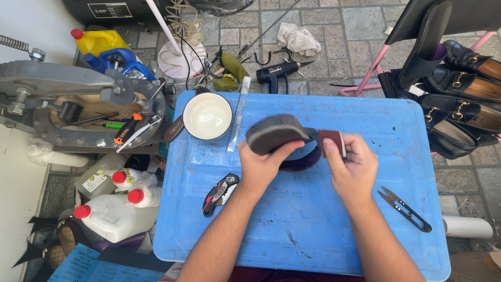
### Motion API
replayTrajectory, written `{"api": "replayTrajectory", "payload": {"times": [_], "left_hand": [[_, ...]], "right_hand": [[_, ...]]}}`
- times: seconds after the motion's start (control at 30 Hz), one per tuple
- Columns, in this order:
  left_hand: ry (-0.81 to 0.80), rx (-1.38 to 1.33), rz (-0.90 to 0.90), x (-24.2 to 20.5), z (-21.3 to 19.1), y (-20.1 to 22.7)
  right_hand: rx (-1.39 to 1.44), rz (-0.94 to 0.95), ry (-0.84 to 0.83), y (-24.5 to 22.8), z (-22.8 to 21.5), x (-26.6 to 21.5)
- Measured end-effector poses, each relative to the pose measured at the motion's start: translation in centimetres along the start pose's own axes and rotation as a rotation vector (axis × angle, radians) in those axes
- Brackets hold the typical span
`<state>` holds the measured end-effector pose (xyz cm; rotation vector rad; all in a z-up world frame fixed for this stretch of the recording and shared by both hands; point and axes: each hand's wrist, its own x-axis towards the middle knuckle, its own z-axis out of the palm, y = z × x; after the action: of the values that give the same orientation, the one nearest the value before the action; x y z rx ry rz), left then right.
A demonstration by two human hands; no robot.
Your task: The person uses a small sanding block to smooth the edges of a black slipper sole. They rotate the slipper to access different sides and continue sanding the perimeter and heel areas.
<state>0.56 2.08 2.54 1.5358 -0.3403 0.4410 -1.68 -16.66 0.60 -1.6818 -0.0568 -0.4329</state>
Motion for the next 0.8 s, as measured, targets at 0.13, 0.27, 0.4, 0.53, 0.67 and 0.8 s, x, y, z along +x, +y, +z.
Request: {"api": "replayTrajectory", "payload": {"times": [0.13, 0.27, 0.4, 0.53, 0.67, 0.8], "left_hand": [[0.017, -0.053, -0.071, 0.2, -0.1, 0.3], [-0.01, -0.045, -0.041, -0.1, 0.1, 0.4], [-0.041, -0.061, -0.008, -0.2, 0.2, 0.4], [-0.019, 0.055, -0.001, -0.7, 0.6, 0.7], [-0.022, 0.002, 0.028, -0.5, 0.6, 0.5], [-0.008, 0.039, 0.025, -0.9, 0.8, 0.6]], "right_hand": [[0.035, 0.004, -0.012, 0.1, -0.3, -0.5], [0.065, 0.065, -0.057, -0.2, -0.4, 0.1], [-0.078, -0.049, -0.092, -0.7, 0.5, 1.5], [-0.119, -0.051, -0.07, -0.7, 0.7, 2.1], [-0.098, -0.132, -0.064, -1.0, 0.1, -0.6], [-0.092, -0.136, -0.027, -0.8, -0.1, -0.9]]}}
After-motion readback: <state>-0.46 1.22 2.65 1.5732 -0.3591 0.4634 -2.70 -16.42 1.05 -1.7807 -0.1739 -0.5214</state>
